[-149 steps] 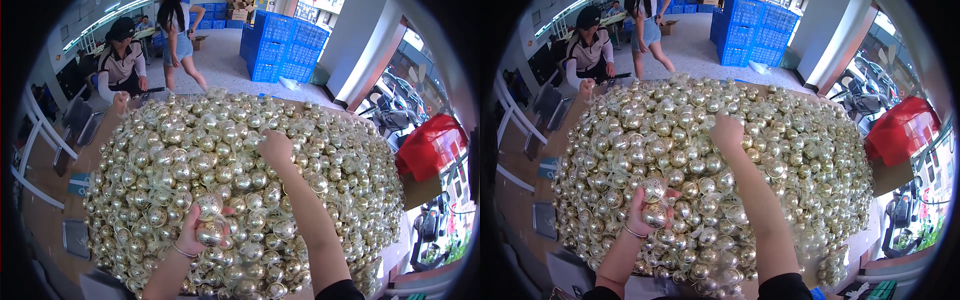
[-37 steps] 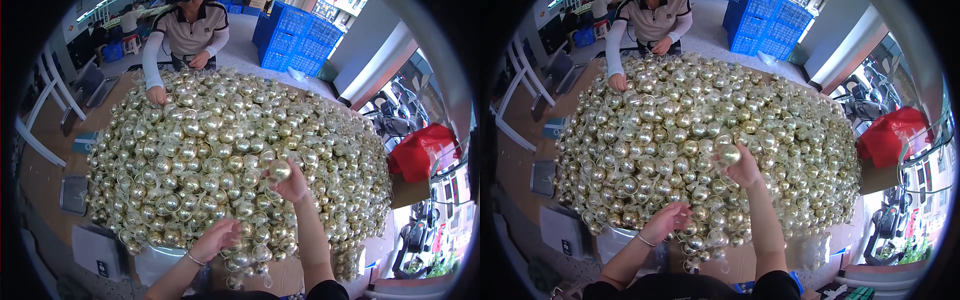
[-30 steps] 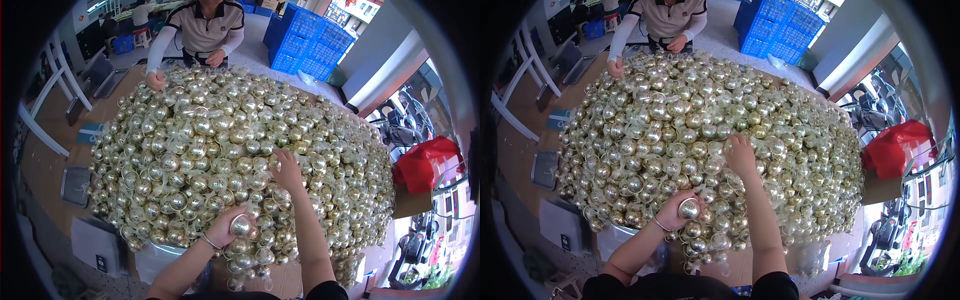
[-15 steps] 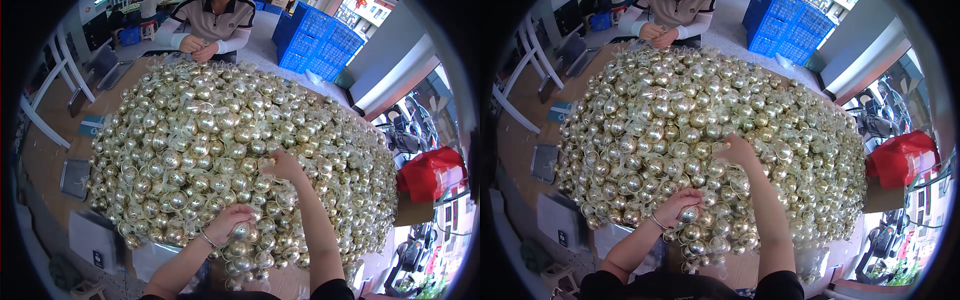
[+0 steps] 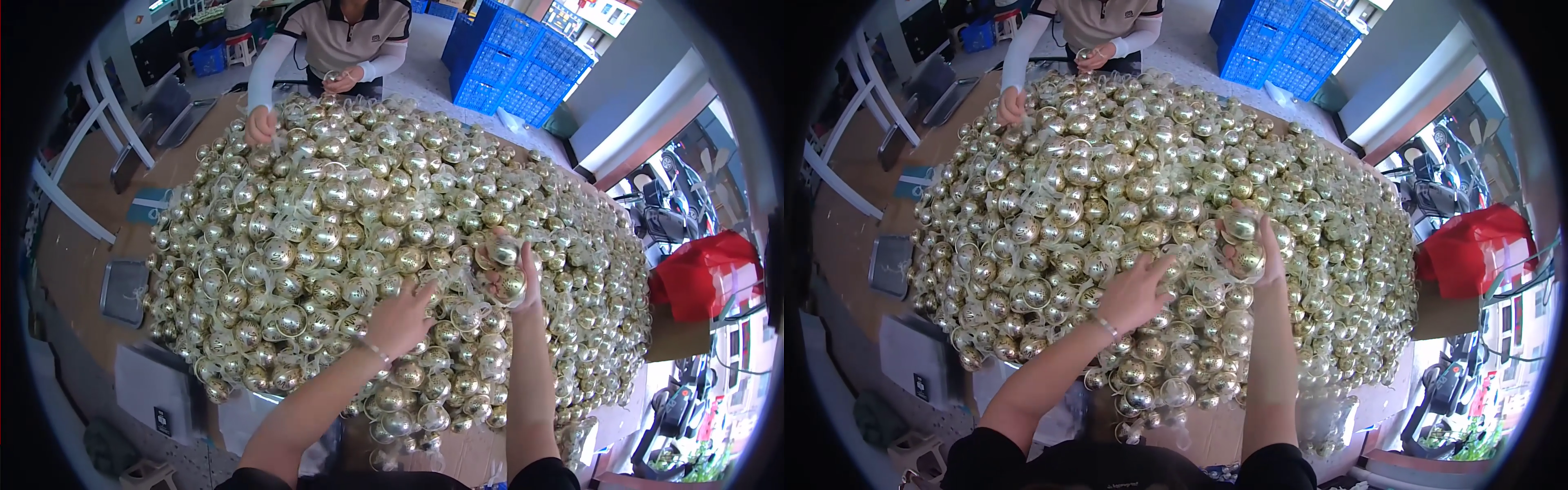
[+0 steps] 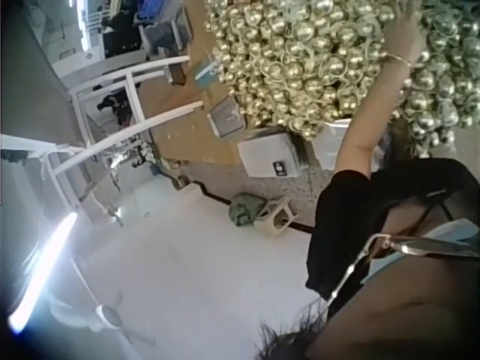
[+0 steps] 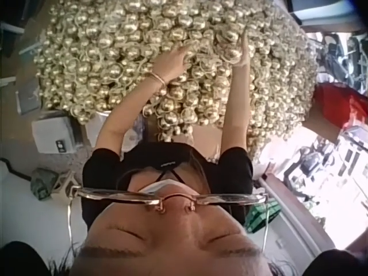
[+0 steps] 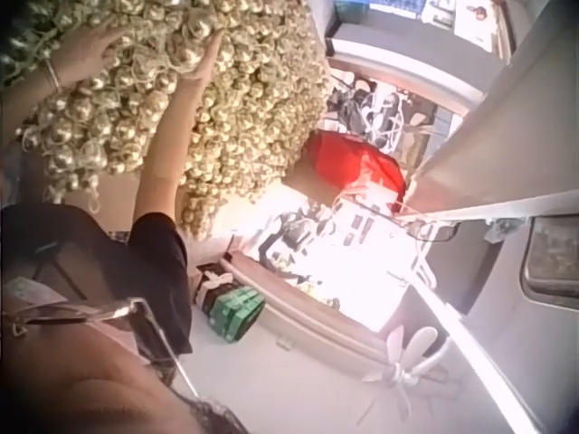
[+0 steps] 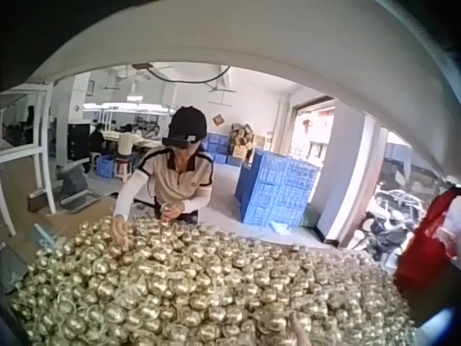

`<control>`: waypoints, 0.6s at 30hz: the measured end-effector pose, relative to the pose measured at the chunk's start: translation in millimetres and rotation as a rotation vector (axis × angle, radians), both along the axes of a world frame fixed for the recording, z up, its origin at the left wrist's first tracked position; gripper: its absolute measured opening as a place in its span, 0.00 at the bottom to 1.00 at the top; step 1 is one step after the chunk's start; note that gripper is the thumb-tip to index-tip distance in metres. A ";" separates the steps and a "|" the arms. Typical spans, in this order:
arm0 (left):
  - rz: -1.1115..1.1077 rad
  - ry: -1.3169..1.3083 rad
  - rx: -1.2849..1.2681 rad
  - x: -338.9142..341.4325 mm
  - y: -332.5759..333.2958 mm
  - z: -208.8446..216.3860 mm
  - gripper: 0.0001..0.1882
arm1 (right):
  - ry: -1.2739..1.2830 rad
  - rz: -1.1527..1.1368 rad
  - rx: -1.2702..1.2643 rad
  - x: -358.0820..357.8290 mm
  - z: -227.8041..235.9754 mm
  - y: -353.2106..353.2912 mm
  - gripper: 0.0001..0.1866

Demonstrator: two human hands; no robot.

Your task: Sorting and inspecting gold-colored Christmas ornaments into crates and bags.

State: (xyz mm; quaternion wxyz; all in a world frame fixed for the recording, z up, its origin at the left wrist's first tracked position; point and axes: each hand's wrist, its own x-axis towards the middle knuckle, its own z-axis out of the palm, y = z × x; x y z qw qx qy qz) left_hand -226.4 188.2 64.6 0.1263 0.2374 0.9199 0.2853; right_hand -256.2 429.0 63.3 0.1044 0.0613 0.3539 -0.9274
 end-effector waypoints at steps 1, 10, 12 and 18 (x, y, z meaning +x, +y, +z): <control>0.003 0.009 -0.001 -4.5 9.1 -8.0 0.18 | 0.107 0.090 -0.192 7.6 -1.9 -0.4 0.31; -0.024 -0.017 0.149 23.3 16.6 4.6 0.26 | -0.037 -0.261 -0.677 173.0 -15.4 -55.3 0.36; -0.136 -0.345 0.445 63.6 27.2 16.6 0.28 | -0.063 -0.359 -0.647 212.0 -15.0 -67.7 0.37; -0.196 -0.213 0.535 205.3 87.1 2.5 0.26 | -0.249 -0.572 -0.783 324.2 -51.7 -67.3 0.35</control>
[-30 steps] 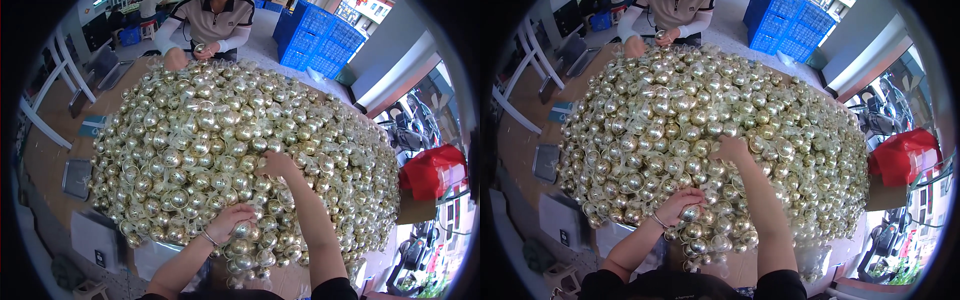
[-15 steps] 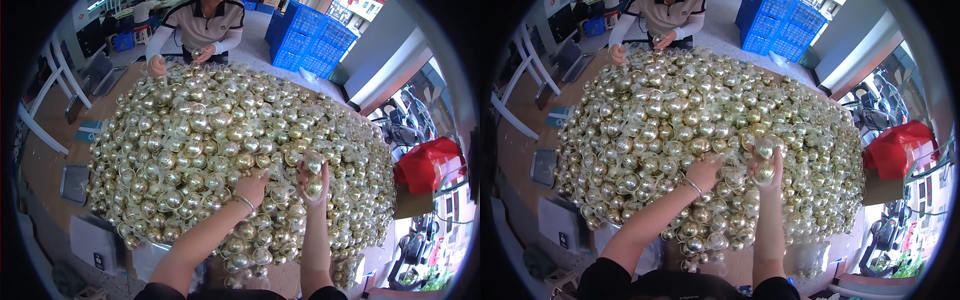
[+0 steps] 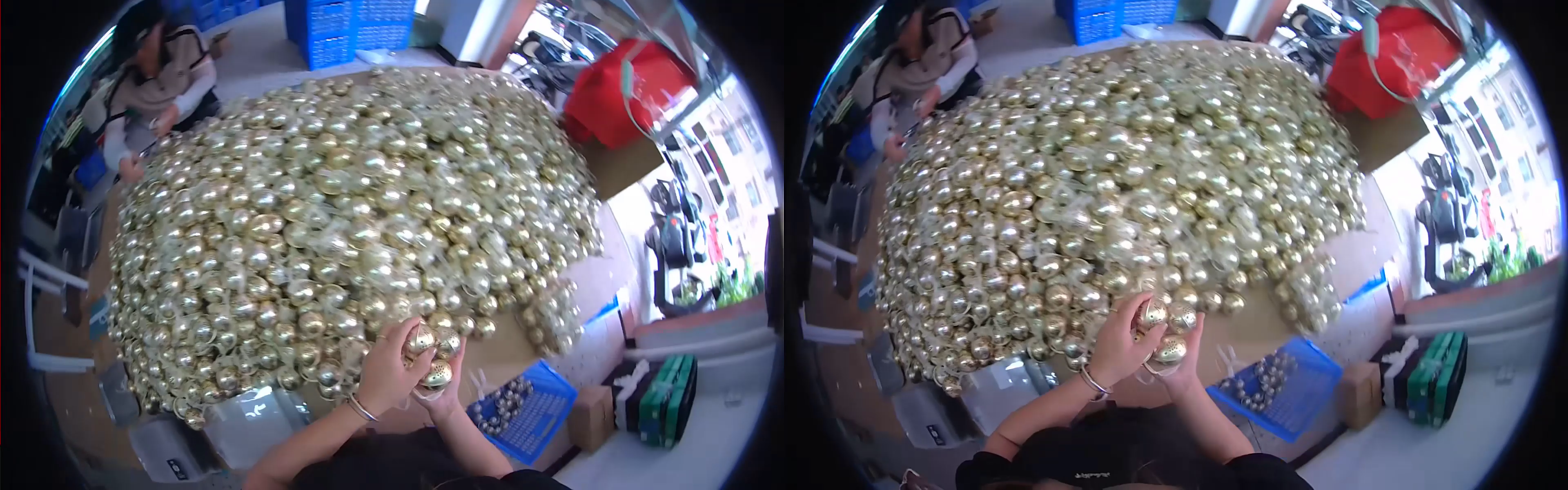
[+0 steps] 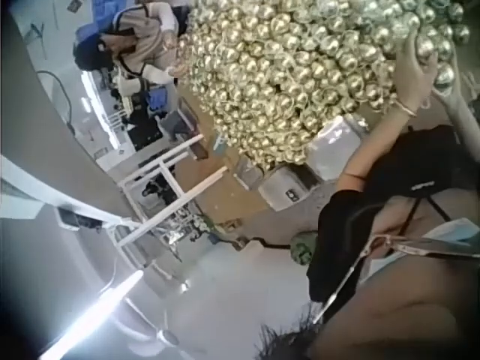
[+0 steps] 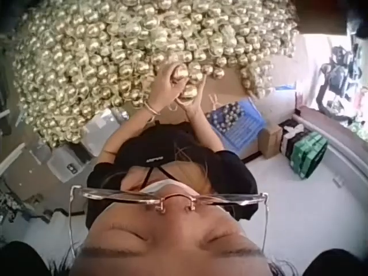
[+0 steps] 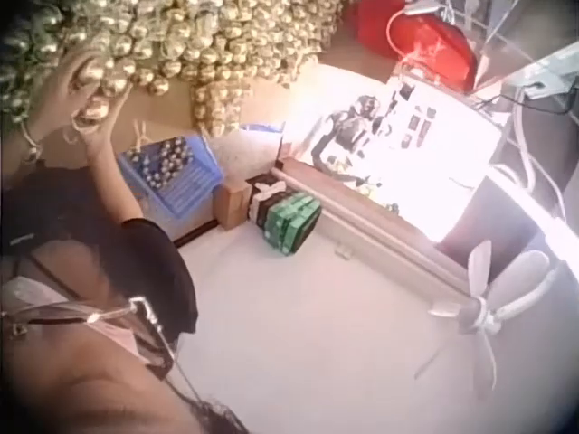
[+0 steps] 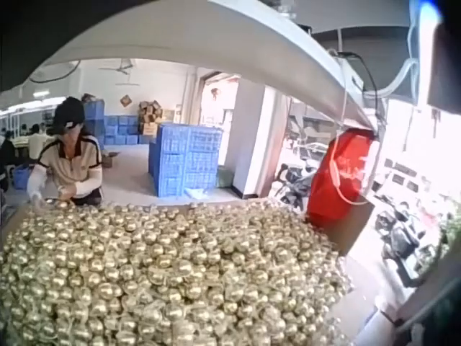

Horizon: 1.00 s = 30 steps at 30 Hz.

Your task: Sorting and inspecting gold-colored Christmas ornaments into crates and bags.

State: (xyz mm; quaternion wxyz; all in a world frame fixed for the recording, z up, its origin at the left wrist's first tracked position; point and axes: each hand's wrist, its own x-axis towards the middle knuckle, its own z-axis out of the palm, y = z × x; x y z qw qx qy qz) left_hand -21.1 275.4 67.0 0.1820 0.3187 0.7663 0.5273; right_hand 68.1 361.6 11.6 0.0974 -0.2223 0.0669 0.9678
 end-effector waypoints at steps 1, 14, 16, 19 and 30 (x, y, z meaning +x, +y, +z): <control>0.024 0.053 0.018 17.7 8.7 -8.7 0.27 | -0.455 -0.111 0.509 18.1 -5.9 -9.5 0.36; -0.818 -0.022 -0.257 213.6 72.9 -74.5 0.32 | -0.195 -0.841 -0.061 379.2 -178.9 75.1 0.47; -0.752 -0.039 -0.268 204.5 57.8 -88.7 0.30 | -0.354 -0.879 -0.251 403.2 -197.1 94.2 0.47; -0.615 -0.190 -0.280 168.1 25.2 -81.1 0.29 | -0.476 -0.817 -0.392 387.1 -183.4 113.5 0.46; 0.092 -0.372 -0.098 56.0 -114.1 -23.1 0.20 | -0.211 0.273 1.247 -55.0 22.4 71.0 0.16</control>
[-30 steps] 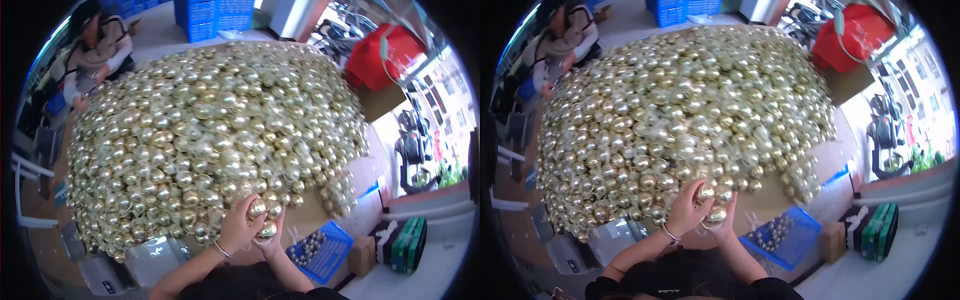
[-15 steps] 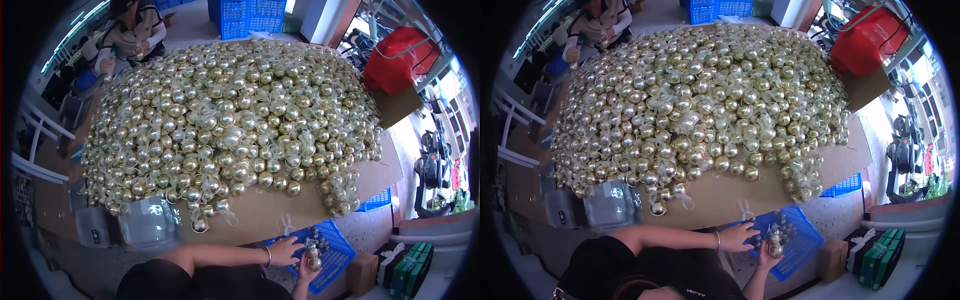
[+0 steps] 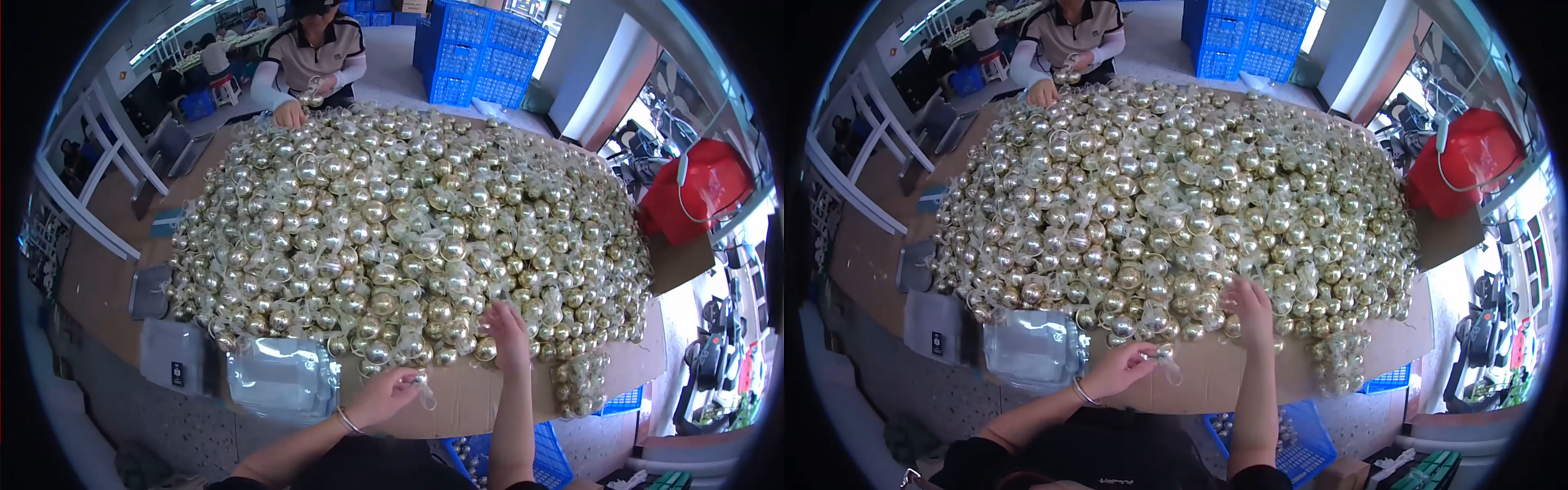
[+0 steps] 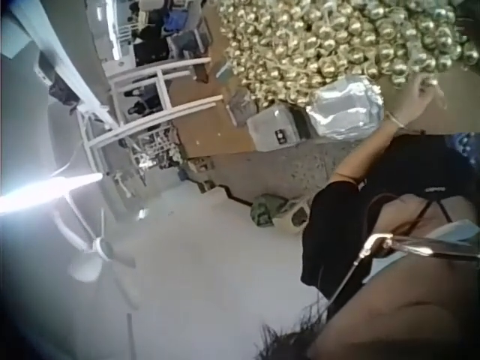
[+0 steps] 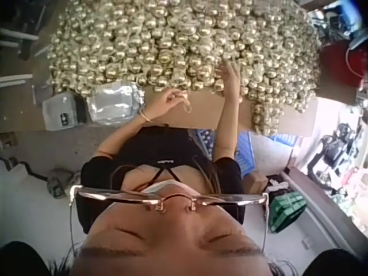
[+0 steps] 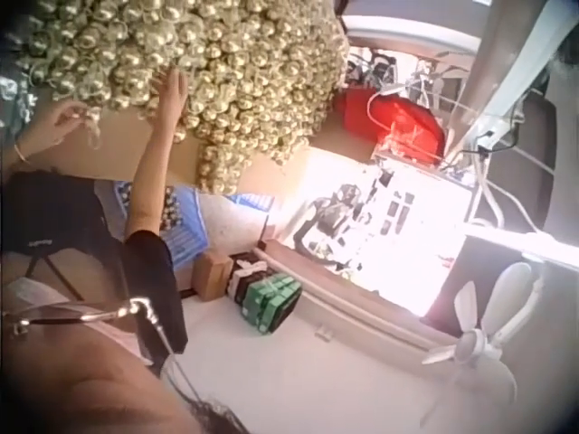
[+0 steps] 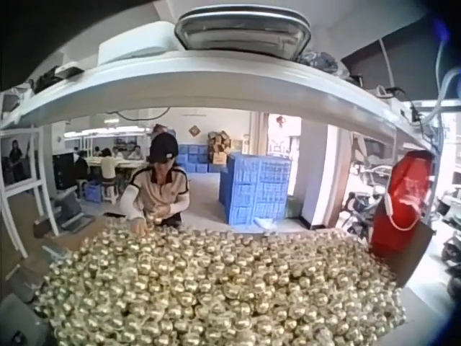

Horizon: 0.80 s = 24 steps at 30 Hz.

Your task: Sorting and inspecting gold-colored Christmas ornaments into crates and bags.

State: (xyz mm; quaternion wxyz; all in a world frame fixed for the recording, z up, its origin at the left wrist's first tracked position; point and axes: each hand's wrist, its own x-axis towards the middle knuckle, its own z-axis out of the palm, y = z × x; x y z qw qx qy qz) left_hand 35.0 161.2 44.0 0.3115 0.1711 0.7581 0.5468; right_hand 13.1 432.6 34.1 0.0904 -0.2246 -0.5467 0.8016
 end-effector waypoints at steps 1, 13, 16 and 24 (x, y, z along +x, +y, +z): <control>0.036 -0.079 -0.010 -5.3 -10.9 7.8 0.19 | 0.007 0.007 0.302 -41.4 -3.5 -4.7 0.16; 0.314 -0.030 0.020 -85.5 -110.3 -13.8 0.14 | -0.520 0.147 1.263 -205.0 -15.9 -26.1 0.26; 0.313 -0.087 0.114 -105.4 -105.5 -21.0 0.13 | -0.162 0.105 0.738 -186.4 -5.7 -30.3 0.27; 0.213 -0.325 0.649 -165.3 -17.8 7.3 0.20 | 0.383 0.568 -0.277 -157.8 23.0 -72.7 0.30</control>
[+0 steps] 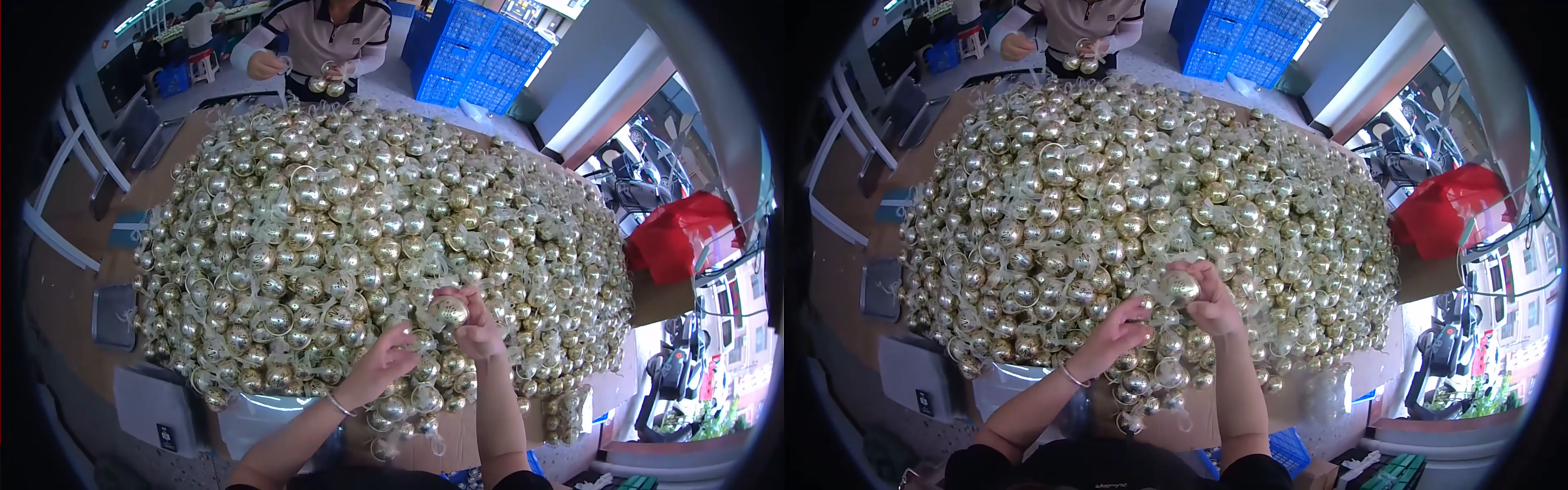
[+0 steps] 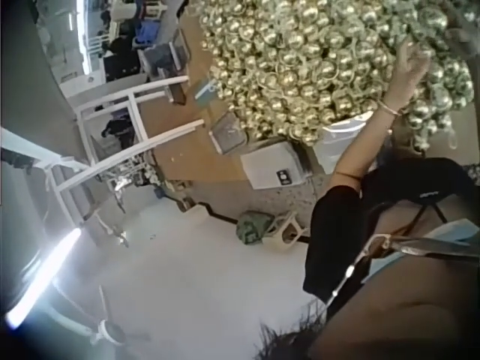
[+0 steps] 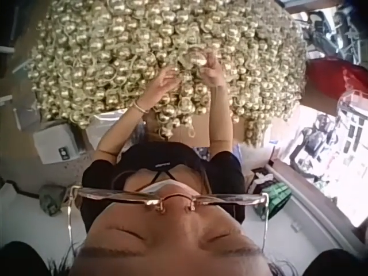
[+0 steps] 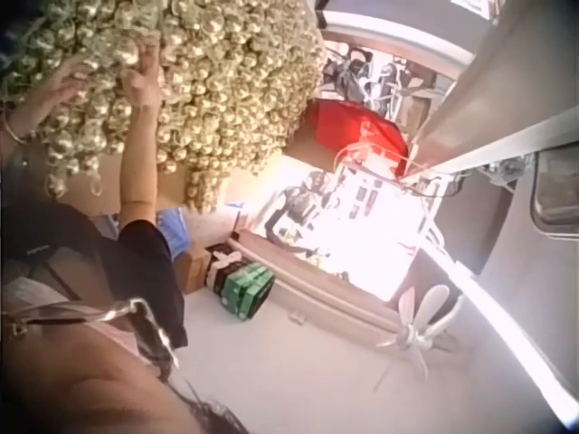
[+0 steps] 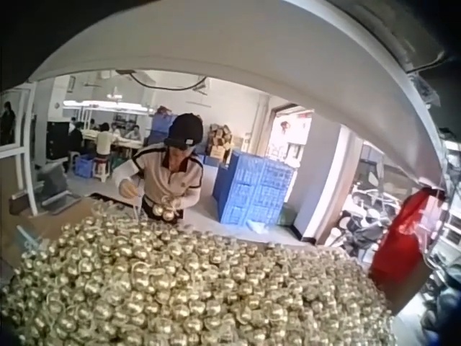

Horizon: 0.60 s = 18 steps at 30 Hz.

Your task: Sorting and inspecting gold-colored Christmas ornaments into crates and bags.

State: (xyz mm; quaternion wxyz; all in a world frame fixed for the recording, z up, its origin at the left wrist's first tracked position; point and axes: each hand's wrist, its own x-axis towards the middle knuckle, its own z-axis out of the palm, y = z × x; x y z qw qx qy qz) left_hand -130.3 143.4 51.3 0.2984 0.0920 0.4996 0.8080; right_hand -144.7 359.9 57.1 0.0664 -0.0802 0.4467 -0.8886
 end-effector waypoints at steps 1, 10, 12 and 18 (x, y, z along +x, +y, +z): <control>-0.003 -0.001 0.003 -6.2 11.3 4.0 0.20 | 0.007 0.054 0.039 0.1 0.7 -6.5 0.29; 0.015 -0.487 0.115 -19.9 -5.6 -18.6 0.11 | -0.392 -0.669 1.625 -94.0 -43.0 70.4 0.31; 0.005 -0.450 0.117 -19.1 -8.8 -21.5 0.08 | -0.030 -0.887 1.863 -114.1 -55.8 77.6 0.36; 0.075 -0.452 0.082 -21.4 -19.5 -15.5 0.09 | -0.274 -0.498 1.608 -123.6 -39.6 78.5 0.36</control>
